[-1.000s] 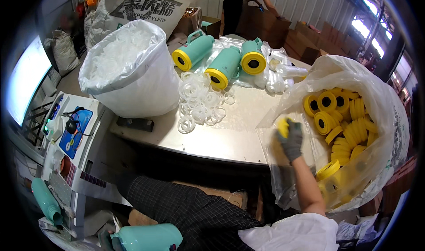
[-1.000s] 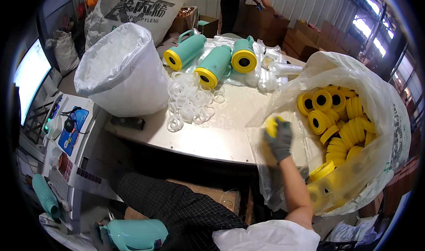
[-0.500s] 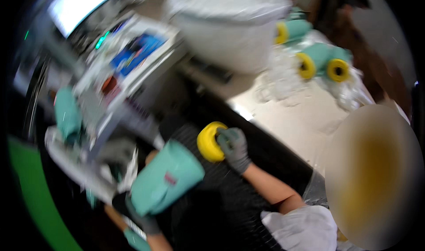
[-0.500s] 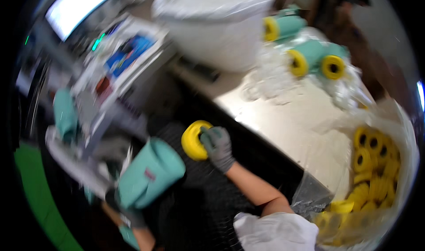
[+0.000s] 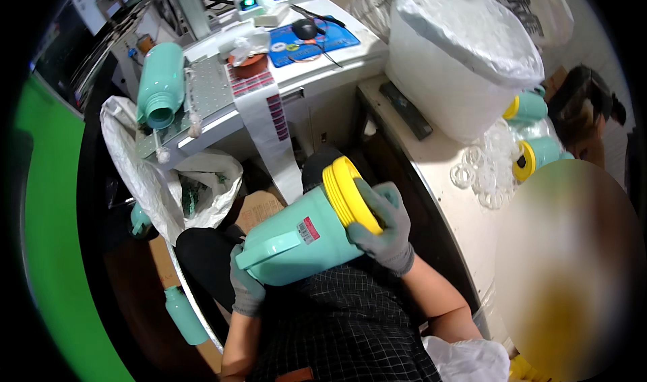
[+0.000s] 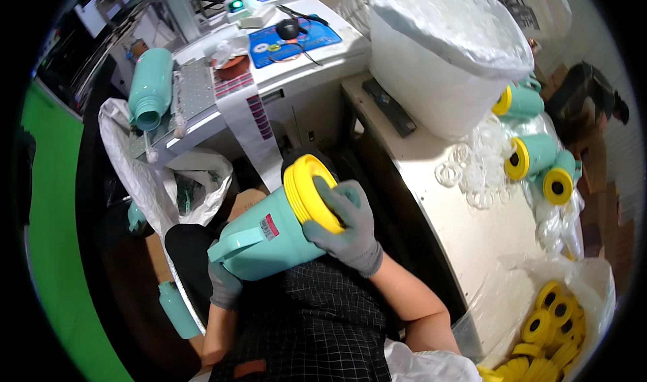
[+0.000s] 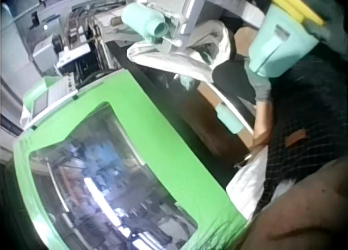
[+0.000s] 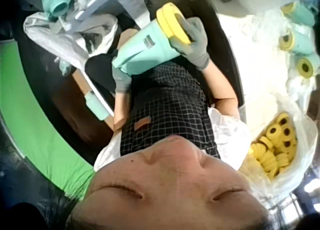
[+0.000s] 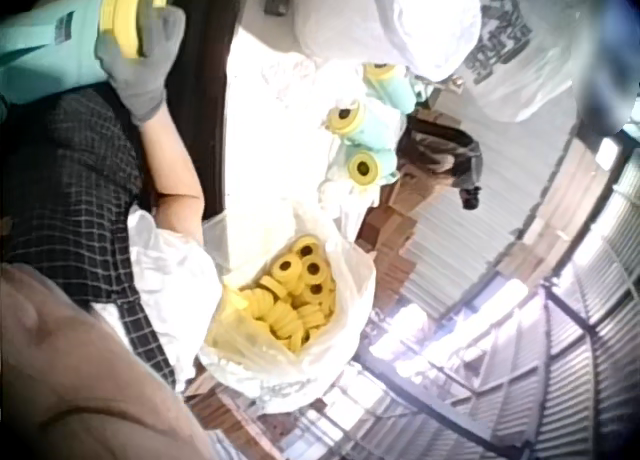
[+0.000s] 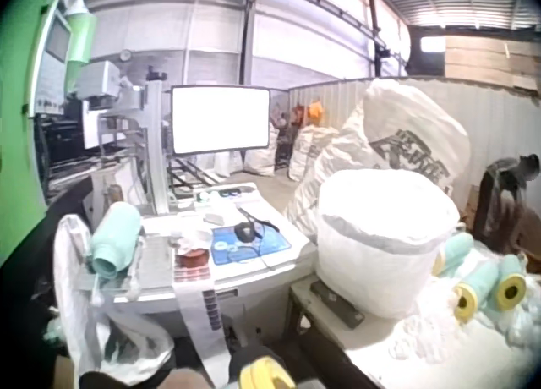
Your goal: The person assembles teal water bottles by hand, inserting clear plastic rings into the necks and screwing on yellow caps. The person handles the bottles one at a time, placing the finished units into a white bag.
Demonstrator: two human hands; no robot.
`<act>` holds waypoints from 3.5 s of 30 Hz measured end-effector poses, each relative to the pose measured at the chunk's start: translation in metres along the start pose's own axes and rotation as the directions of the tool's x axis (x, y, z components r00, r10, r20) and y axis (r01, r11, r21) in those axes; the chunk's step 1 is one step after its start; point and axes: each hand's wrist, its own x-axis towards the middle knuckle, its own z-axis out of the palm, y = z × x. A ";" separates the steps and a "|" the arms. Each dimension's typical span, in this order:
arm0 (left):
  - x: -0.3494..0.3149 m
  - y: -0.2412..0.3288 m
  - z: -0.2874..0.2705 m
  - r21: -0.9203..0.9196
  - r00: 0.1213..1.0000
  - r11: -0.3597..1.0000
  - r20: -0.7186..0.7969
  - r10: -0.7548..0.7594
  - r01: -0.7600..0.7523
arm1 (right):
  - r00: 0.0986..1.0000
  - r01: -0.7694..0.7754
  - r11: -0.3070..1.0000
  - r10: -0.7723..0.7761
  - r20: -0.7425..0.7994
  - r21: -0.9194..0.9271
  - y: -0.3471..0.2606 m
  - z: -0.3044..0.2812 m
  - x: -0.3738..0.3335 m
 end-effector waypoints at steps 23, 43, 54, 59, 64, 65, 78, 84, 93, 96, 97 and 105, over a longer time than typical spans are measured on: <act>-0.044 0.072 0.064 0.446 0.697 0.582 0.145 0.703 -0.680 | 0.653 -0.553 0.265 0.727 0.213 0.790 0.033 0.019 -0.037; -0.015 0.058 0.117 0.576 0.776 0.607 0.620 0.110 -0.547 | 0.630 0.454 0.548 0.360 -0.689 0.702 0.141 -0.450 -0.242; 0.065 0.045 0.022 0.393 0.996 0.916 -0.007 0.092 -0.082 | 0.857 -0.423 0.882 0.463 -0.224 0.206 0.073 0.016 -0.037; 0.153 -0.049 -0.018 0.042 0.950 0.950 -0.034 -0.309 0.310 | 0.980 -0.194 0.866 0.152 -0.126 -0.460 0.089 0.049 -0.025; 0.259 -0.155 -0.058 -0.185 0.829 0.816 0.253 -0.499 0.548 | 0.979 -0.206 0.922 0.192 -0.072 -0.328 0.089 0.057 -0.020; 0.274 -0.167 -0.092 -0.255 0.769 0.757 0.442 -0.461 0.601 | 0.980 -0.196 0.931 0.192 -0.044 -0.309 0.087 0.063 -0.018; 0.059 0.076 -0.028 0.827 0.648 0.321 0.068 0.759 -0.462 | 0.974 -0.224 0.931 0.219 -0.049 -0.288 0.118 0.051 -0.038; 0.061 0.106 -0.178 0.590 0.638 0.806 -0.607 0.474 -0.037 | 0.980 -0.184 0.847 0.199 -0.023 -0.498 0.107 0.051 -0.025; 0.243 0.171 -0.312 0.701 0.558 0.063 -0.617 0.555 0.711 | 0.996 -0.083 0.803 0.078 -0.034 -0.590 0.094 0.063 -0.017; 0.274 0.191 -0.367 0.577 0.499 -0.152 -0.508 0.702 0.802 | 0.993 -0.106 0.820 0.118 -0.015 -0.562 0.079 0.079 -0.011; 0.284 0.199 -0.356 0.593 0.565 -0.188 -0.554 0.611 0.783 | 0.991 -0.126 0.813 0.129 -0.035 -0.569 0.078 0.075 -0.013; 0.211 0.146 -0.369 0.763 0.522 0.221 -0.593 0.613 0.608 | 0.980 -0.192 0.870 0.191 -0.047 -0.455 0.089 0.074 -0.020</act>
